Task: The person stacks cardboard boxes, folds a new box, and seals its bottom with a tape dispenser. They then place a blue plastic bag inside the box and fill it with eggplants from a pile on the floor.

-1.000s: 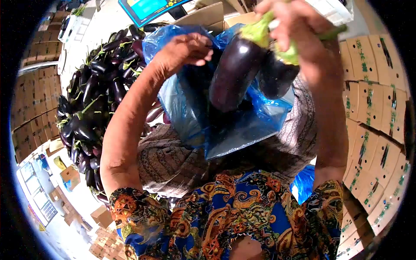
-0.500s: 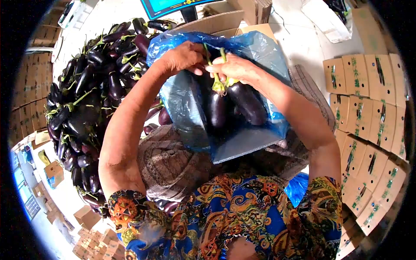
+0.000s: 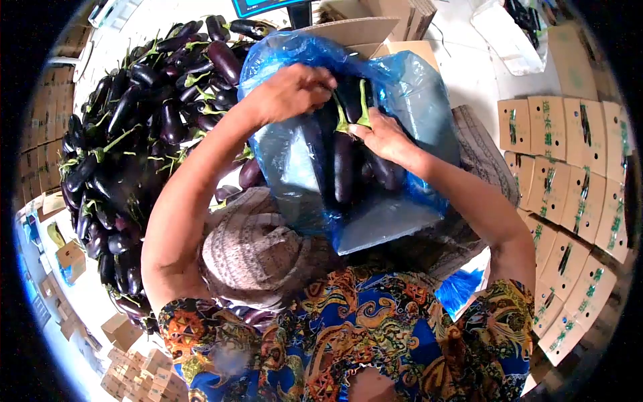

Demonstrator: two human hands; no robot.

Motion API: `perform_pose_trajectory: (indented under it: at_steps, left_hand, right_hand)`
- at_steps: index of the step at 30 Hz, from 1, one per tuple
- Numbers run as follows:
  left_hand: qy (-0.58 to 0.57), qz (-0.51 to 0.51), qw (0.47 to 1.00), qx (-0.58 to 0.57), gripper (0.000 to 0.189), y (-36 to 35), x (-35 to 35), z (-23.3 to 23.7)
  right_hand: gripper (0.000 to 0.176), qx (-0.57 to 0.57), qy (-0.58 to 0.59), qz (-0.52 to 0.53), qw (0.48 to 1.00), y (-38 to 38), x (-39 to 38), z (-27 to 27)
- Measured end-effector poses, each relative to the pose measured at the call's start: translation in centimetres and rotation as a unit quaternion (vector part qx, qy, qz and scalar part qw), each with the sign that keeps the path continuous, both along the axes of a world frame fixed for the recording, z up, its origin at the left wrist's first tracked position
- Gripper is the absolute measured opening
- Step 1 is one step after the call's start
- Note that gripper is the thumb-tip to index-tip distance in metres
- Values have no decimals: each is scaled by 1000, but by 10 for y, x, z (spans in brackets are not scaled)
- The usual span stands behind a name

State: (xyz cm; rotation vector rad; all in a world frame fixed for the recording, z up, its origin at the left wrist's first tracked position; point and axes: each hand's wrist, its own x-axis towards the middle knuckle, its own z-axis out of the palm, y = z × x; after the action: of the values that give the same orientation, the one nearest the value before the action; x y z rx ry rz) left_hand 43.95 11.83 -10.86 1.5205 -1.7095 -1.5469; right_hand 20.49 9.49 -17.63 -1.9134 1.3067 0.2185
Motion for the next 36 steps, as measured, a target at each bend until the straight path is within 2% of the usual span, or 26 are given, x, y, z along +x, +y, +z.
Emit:
perform_pose_trajectory:
  at_steps: [1, 3, 4, 5, 7, 9, 11, 12, 13, 15, 16, 17, 19, 21, 23, 24, 25, 26, 27, 28, 29, 30, 31, 32, 33, 36]
  left_hand:
    - [31, 9, 999, 13, 30, 11, 7, 2]
    - [144, 41, 989, 10, 32, 41, 19, -5]
    - [195, 66, 976, 76, 33, 54, 23, 1]
    - [193, 108, 971, 94, 34, 66, 24, 7]
    - [243, 167, 950, 104, 34, 88, 33, -6]
    - [257, 245, 925, 133, 34, 109, 37, -20]
    - [316, 303, 889, 137, 33, 126, 35, -28]
    - [325, 321, 879, 139, 32, 134, 35, -36]
    - [351, 343, 860, 142, 32, 142, 34, -43]
    - [403, 370, 826, 133, 31, 159, 34, -62]
    - [408, 389, 815, 133, 30, 167, 35, -73]
    - [435, 388, 804, 120, 28, 178, 39, -94]
    - [415, 460, 775, 125, 27, 197, 34, -112]
    - [519, 462, 716, 64, 27, 224, 21, -113]
    - [492, 469, 733, 42, 30, 260, 23, -136]
    - [395, 465, 792, 12, 30, 286, 19, -184]
    - [351, 487, 799, 22, 29, 305, 12, -214]
    - [306, 508, 804, 34, 29, 323, 5, -242]
    - [320, 560, 760, 86, 26, 333, -8, -247]
    - [336, 605, 711, 129, 24, 344, -19, -253]
    - [352, 645, 655, 174, 22, 360, -32, -259]
    - [290, 656, 675, 172, 17, 381, -41, -278]
    - [226, 662, 694, 168, 14, 387, -38, -269]
    - [276, 685, 648, 183, 12, 392, -40, -257]
    - [240, 707, 636, 196, 12, 384, -34, -207]
    - [205, 702, 656, 188, 13, 412, -17, -213]
  right_hand:
    - [52, 14, 22, -24, 999, 3, 3, 3]
    - [51, 80, -86, -113, 987, -7, -6, -20]
    - [48, 108, -143, -197, 964, -11, -11, -41]
    - [52, 234, -224, -244, 914, -11, -13, -23]
    - [39, 212, -232, -263, 912, 5, -1, -1]
    - [46, 83, -168, -252, 949, 10, 4, -24]
    - [51, 225, -296, -186, 909, 14, 4, 24]
    - [54, 126, -252, -152, 948, 11, 5, -19]
    - [52, 55, -190, -91, 976, 14, 9, -4]
    - [52, -22, -190, -28, 981, 19, 20, 0]
    - [55, -49, -228, -57, 971, 21, 22, -9]
    - [56, -40, -143, -46, 988, 12, 21, -9]
    - [52, -5, -243, -131, 961, 15, 8, -38]
    - [48, 105, -273, -230, 928, 32, 15, -3]
    - [51, 85, -241, -168, 952, 32, 12, -20]
    - [51, -5, -228, -112, 967, 35, 12, -26]
    - [51, -101, -217, -59, 969, 32, 12, -32]
    - [49, -78, -226, -36, 970, 16, 7, -46]
    - [48, -51, -230, -15, 972, -5, 0, -67]
    - [48, -172, -192, 95, 962, -18, -6, -85]
    - [47, -192, -163, 92, 963, -26, -18, -103]
    - [46, -210, -124, 91, 965, -24, -19, -101]
    - [45, -220, -98, 82, 967, -23, -19, -98]
    - [45, -210, -82, 60, 972, -21, -17, -97]
    - [45, -155, -53, -54, 985, -16, -4, -83]
    - [61, -47, -146, -34, 988, 6, 10, -35]
